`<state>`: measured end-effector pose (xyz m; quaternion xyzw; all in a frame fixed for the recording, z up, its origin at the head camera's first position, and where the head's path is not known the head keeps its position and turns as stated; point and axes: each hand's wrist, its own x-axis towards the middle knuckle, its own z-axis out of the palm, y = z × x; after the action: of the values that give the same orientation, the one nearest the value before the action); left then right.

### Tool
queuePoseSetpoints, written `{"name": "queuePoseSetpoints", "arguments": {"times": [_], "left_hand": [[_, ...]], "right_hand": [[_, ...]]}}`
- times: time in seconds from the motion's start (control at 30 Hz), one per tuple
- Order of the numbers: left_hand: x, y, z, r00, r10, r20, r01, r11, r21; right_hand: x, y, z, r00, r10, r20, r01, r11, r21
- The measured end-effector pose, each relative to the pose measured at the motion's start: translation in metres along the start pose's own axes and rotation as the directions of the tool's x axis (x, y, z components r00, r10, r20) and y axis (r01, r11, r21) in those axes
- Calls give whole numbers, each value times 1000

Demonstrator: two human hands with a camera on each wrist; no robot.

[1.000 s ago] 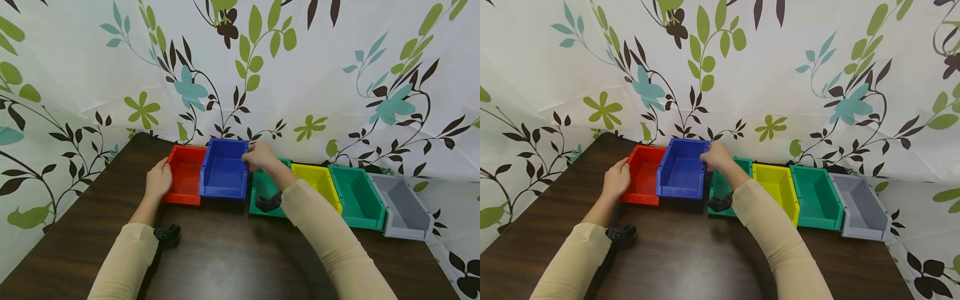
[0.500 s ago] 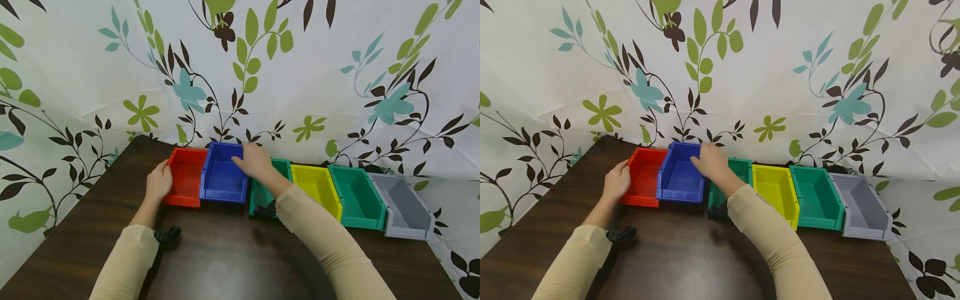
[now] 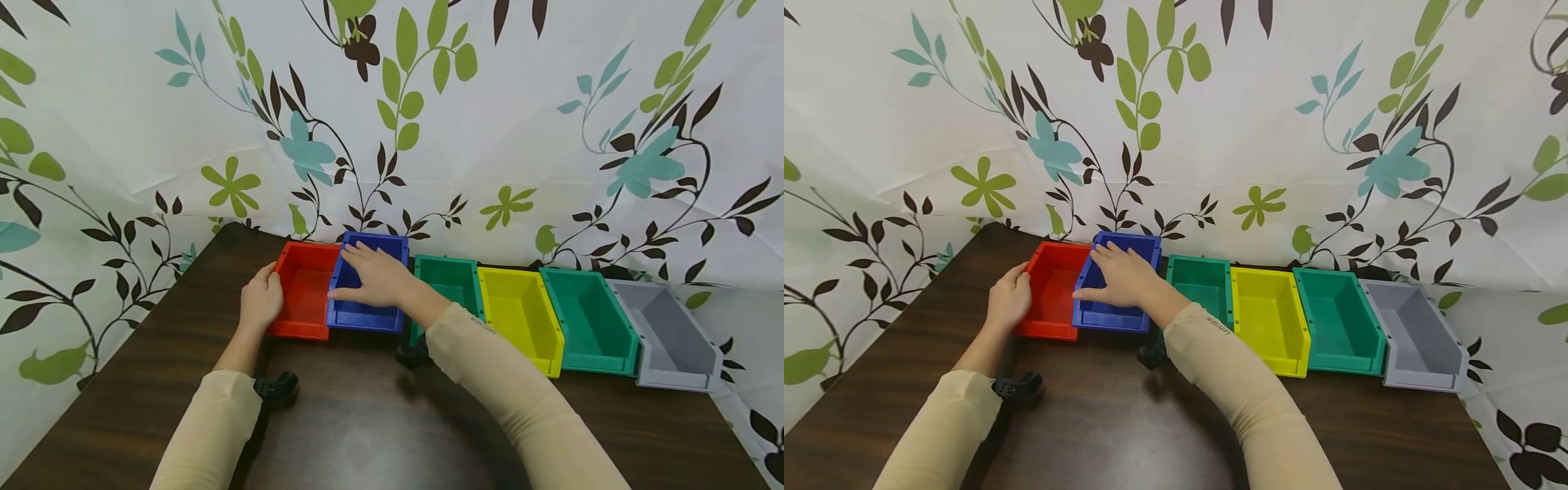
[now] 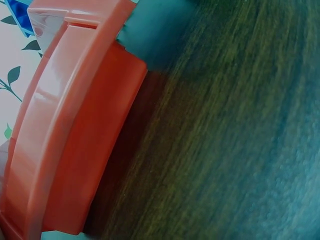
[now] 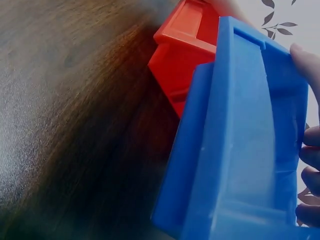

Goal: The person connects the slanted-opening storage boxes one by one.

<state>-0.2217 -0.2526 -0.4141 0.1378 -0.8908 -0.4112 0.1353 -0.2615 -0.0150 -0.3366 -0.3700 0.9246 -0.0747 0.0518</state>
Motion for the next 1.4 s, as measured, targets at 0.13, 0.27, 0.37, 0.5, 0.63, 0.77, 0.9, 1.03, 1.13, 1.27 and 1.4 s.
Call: {"name": "queuePoseSetpoints", "arguments": {"times": [0.13, 0.27, 0.37, 0.5, 0.63, 0.77, 0.9, 1.03, 1.13, 1.27, 1.4], "left_hand": [[0, 0, 0, 1000, 8, -9, -8, 1000, 0], [0, 2, 1, 1000, 9, -14, -9, 1000, -6], [-1, 3, 1, 1000, 3, -13, -3, 1000, -6], [-2, 3, 1, 1000, -4, -2, 4, 1000, -6], [-2, 3, 0, 1000, -7, 2, 7, 1000, -9], [-1, 3, 0, 1000, -10, -1, 10, 1000, -11], [0, 3, -1, 1000, -7, 1, 7, 1000, -9], [0, 4, 0, 1000, 1, -14, -1, 1000, -5], [1, 5, 0, 1000, 2, -28, -2, 1000, -8], [1, 5, 1, 1000, -2, -26, 1, 1000, -10], [0, 3, 2, 1000, -4, -26, 3, 1000, -8]], "right_hand": [[0, 1, 1, 1000, 3, 15, -3, 1000, 22], [1, 1, 1, 999, 16, 31, -17, 999, 39], [1, 2, 3, 999, 19, 34, -21, 998, 53], [1, 3, 4, 999, 14, 39, -16, 998, 54], [3, 2, 6, 999, 6, 35, -7, 999, 48], [4, 3, 14, 999, -1, 41, -1, 999, 52], [5, 5, 27, 998, 5, 55, -7, 999, 44], [5, 6, 32, 999, 10, 32, -11, 998, 56], [5, 7, 33, 1000, 8, 24, -10, 998, 61], [5, 7, 34, 999, 14, 38, -16, 998, 66], [4, 7, 37, 999, 20, 48, -23, 997, 73]]}}
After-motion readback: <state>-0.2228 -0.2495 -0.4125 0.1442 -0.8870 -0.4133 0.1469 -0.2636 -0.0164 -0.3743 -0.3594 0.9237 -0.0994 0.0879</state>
